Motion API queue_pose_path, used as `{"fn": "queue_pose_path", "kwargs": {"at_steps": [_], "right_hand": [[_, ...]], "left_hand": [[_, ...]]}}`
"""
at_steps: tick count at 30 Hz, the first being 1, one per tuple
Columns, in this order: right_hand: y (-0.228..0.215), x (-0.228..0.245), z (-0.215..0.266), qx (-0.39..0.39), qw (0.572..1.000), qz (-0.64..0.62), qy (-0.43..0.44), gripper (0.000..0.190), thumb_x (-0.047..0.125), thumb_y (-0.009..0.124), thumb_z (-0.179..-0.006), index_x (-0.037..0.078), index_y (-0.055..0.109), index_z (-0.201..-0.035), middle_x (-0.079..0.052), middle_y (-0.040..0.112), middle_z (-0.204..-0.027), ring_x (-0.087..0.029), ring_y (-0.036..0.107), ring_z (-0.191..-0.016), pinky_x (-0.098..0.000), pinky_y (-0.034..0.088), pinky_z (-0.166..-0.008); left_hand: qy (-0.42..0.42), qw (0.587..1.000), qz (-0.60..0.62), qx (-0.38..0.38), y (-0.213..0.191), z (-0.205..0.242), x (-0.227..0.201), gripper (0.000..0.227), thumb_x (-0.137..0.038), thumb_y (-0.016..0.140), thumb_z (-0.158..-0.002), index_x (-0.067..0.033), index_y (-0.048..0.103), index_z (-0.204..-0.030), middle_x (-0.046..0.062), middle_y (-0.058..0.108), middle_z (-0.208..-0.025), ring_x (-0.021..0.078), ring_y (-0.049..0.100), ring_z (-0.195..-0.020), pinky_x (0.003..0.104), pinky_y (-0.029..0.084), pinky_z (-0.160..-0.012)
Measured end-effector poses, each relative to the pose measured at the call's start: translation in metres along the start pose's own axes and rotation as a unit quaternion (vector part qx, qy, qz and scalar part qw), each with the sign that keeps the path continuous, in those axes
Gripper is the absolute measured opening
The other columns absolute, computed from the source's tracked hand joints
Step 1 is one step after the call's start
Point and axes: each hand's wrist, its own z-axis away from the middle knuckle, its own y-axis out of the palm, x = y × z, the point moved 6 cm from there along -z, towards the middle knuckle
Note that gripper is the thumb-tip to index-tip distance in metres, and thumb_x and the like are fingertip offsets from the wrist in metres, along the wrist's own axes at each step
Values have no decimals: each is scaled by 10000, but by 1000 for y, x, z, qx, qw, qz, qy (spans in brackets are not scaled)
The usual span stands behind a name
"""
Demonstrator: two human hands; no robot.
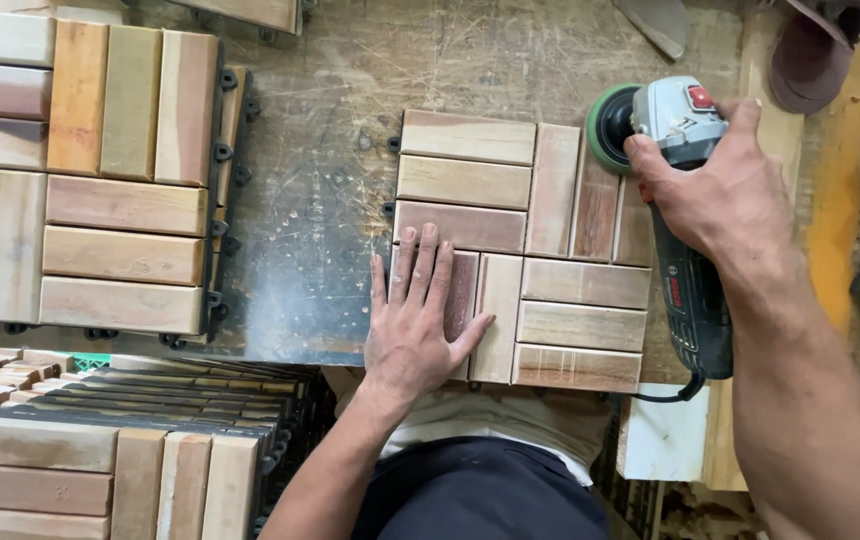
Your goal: Sanding the surface of interlocking wooden floor tiles using an angle grinder with a sanding disc.
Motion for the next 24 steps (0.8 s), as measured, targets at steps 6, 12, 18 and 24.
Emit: {"fn": "queue_pose_path", "kwargs": {"at_steps": [6, 12, 18, 24], "right_hand": [[10, 22, 8, 20, 1000, 21, 8, 783, 665, 580, -937, 244, 323, -1545, -303, 536, -1302, -492, 592, -1153, -628, 499, -927], [19, 31, 10, 26, 998, 27, -44, 799, 660, 570, -921, 169, 334, -1507, -281, 629, -1254, -532, 637, -1088, -670, 509, -891], [16, 26, 21, 50, 997, 35, -56, 777, 629, 596, -898, 222, 369, -1520, -258, 635, -1257, -483, 603, -1150, -645, 482, -907], [19, 3, 28, 42, 992, 33, -111, 855, 583, 655, -880, 117, 376, -1541, -224, 499, -1403, -409, 495, -1273, -596, 435, -998]], "left_hand": [[-2, 1000, -6, 18, 2, 0, 1, 1016, -748, 611, -964, -104, 235, -1655, 111, 164, -1730, 281, 145, -1619, 579, 168, -1316], [-1, 1000, 5, 6, 0, -1, 1, 1009, -732, 640, -961, -99, 257, -1647, 112, 189, -1725, 288, 163, -1615, 587, 180, -1314], [-2, 1000, 3, 18, 1, 0, 2, 1015, -740, 621, -965, -103, 235, -1654, 106, 165, -1731, 288, 138, -1619, 589, 169, -1315], [-3, 1000, 10, 17, 2, 0, 3, 1013, -736, 619, -964, -106, 230, -1655, 105, 159, -1734, 285, 132, -1621, 588, 171, -1315]]}}
